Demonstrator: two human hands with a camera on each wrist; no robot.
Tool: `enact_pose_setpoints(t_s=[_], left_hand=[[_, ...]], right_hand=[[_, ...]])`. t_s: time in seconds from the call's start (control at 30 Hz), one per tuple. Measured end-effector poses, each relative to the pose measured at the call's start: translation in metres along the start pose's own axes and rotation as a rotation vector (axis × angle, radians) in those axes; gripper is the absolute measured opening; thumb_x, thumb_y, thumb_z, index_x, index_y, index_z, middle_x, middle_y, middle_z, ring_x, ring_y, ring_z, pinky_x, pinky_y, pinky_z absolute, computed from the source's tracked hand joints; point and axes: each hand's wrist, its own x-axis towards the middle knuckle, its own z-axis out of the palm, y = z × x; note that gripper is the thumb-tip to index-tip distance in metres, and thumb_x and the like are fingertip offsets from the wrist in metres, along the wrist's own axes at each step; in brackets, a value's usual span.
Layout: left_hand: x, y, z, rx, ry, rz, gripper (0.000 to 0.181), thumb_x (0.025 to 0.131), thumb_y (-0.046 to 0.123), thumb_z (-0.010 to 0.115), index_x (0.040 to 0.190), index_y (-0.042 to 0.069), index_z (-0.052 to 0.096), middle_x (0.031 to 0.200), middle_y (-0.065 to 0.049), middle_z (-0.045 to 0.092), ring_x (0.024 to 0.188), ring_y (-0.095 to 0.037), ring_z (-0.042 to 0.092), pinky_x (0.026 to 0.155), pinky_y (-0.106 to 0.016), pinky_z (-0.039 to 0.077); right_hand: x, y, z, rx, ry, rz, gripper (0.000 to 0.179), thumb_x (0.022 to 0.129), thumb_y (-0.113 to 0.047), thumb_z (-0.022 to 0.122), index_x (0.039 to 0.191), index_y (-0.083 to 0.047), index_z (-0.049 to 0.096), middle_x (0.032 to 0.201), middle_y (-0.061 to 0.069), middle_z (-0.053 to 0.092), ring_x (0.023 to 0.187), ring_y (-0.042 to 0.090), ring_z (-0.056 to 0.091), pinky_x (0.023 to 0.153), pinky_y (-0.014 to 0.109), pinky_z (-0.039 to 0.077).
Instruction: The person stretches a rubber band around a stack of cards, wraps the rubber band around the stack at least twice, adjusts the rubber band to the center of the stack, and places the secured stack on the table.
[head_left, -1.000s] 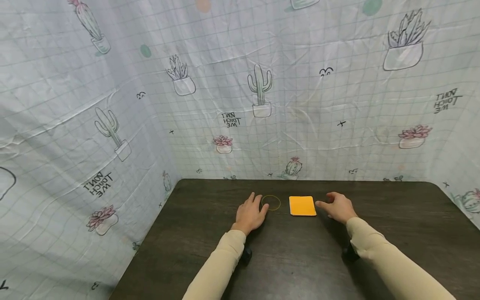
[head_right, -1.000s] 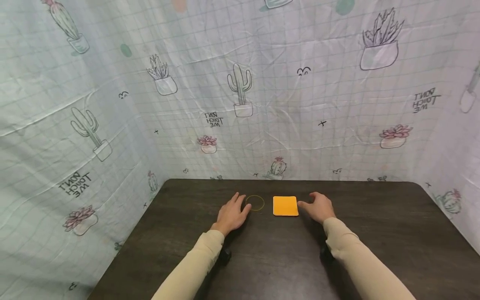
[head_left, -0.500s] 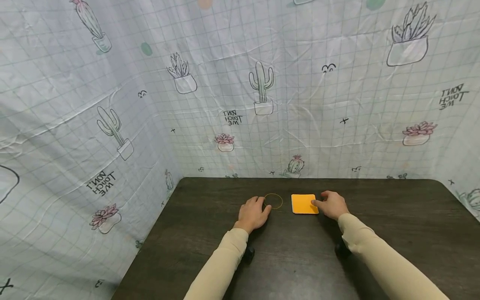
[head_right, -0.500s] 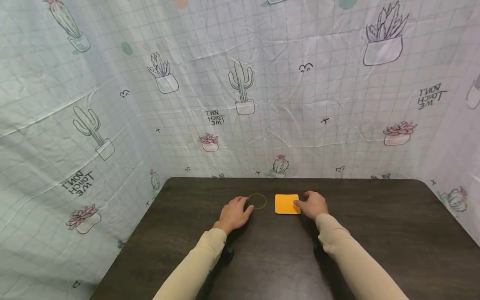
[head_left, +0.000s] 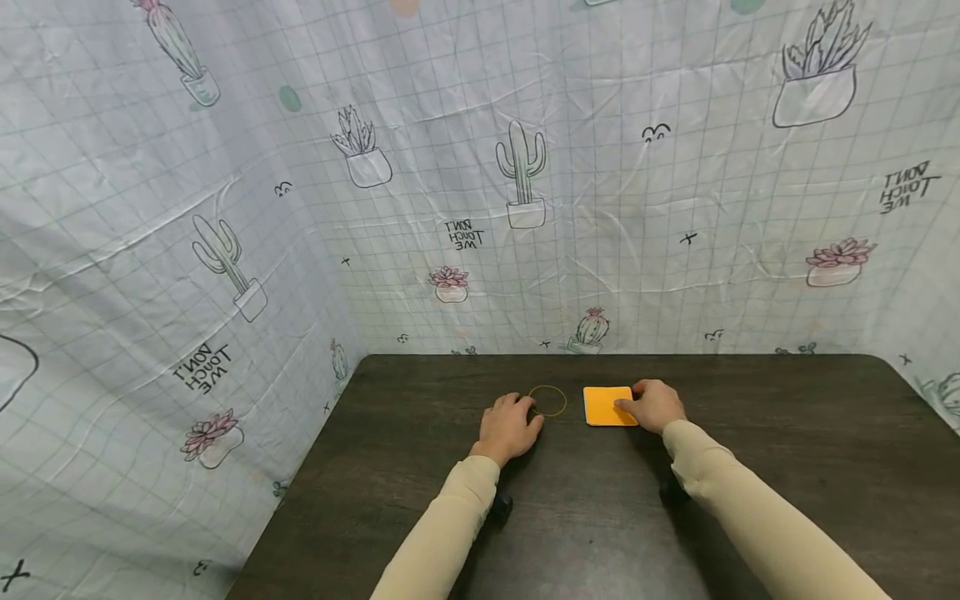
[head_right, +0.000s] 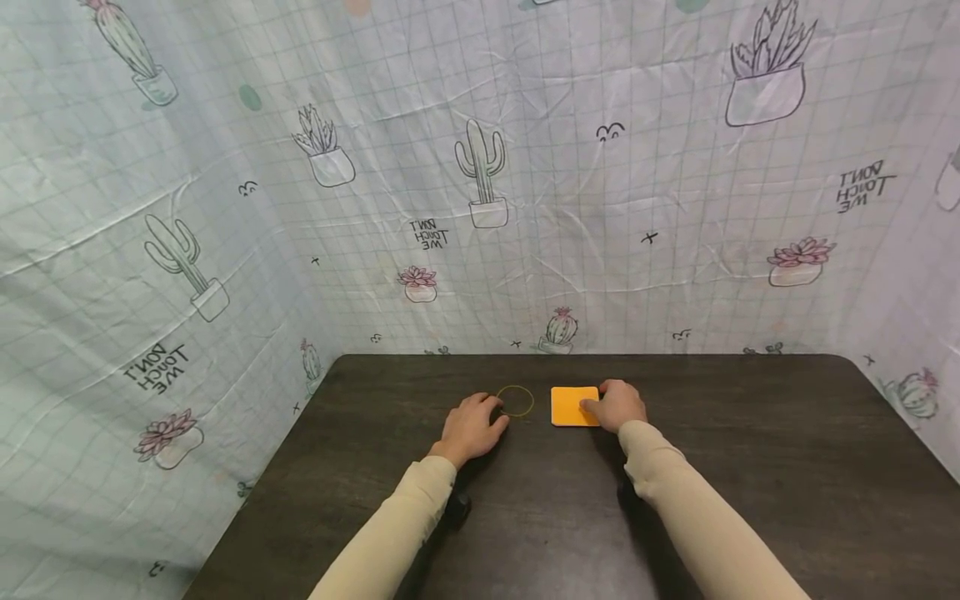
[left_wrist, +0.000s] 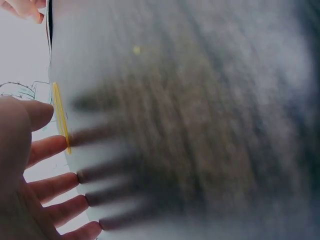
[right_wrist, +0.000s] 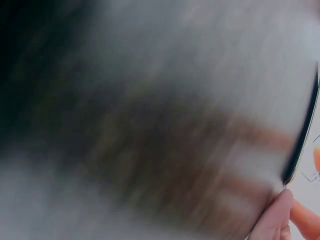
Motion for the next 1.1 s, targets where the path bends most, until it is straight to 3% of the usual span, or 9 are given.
enact_pose_setpoints(t_s=[0.23, 0.77, 1.1], left_hand=[[0.001, 0.0, 0.0, 0.015, 0.016, 0.006, 0.034, 0.104, 0.033, 0.056, 0.137, 0.024, 0.061, 0.145, -0.005, 0.051, 0.134, -0.027, 0.048, 0.102, -0.049, 0.045], [0.006, 0.002, 0.0, 0.065, 0.072, 0.013, 0.024, 0.102, 0.028, 0.061, 0.125, 0.025, 0.068, 0.131, -0.002, 0.061, 0.119, -0.024, 0.058, 0.094, -0.046, 0.051], [0.005, 0.001, -0.002, 0.112, 0.133, 0.049, 0.016, 0.099, 0.026, 0.066, 0.114, 0.025, 0.073, 0.114, 0.0, 0.066, 0.103, -0.022, 0.064, 0.082, -0.041, 0.056]], right_hand=[[-0.002, -0.009, -0.001, 0.001, -0.017, 0.049, 0.054, 0.094, -0.021, 0.071, 0.125, 0.019, 0.054, 0.119, 0.035, 0.058, 0.096, 0.043, 0.061, 0.085, 0.055, 0.053], [0.005, -0.011, 0.004, -0.04, -0.001, 0.06, 0.053, 0.092, -0.019, 0.07, 0.128, 0.016, 0.054, 0.121, 0.034, 0.057, 0.099, 0.044, 0.058, 0.088, 0.057, 0.05], [0.003, -0.012, 0.001, 0.031, -0.008, 0.087, 0.042, 0.087, -0.015, 0.077, 0.11, 0.011, 0.054, 0.101, 0.026, 0.06, 0.087, 0.036, 0.06, 0.075, 0.046, 0.054]])
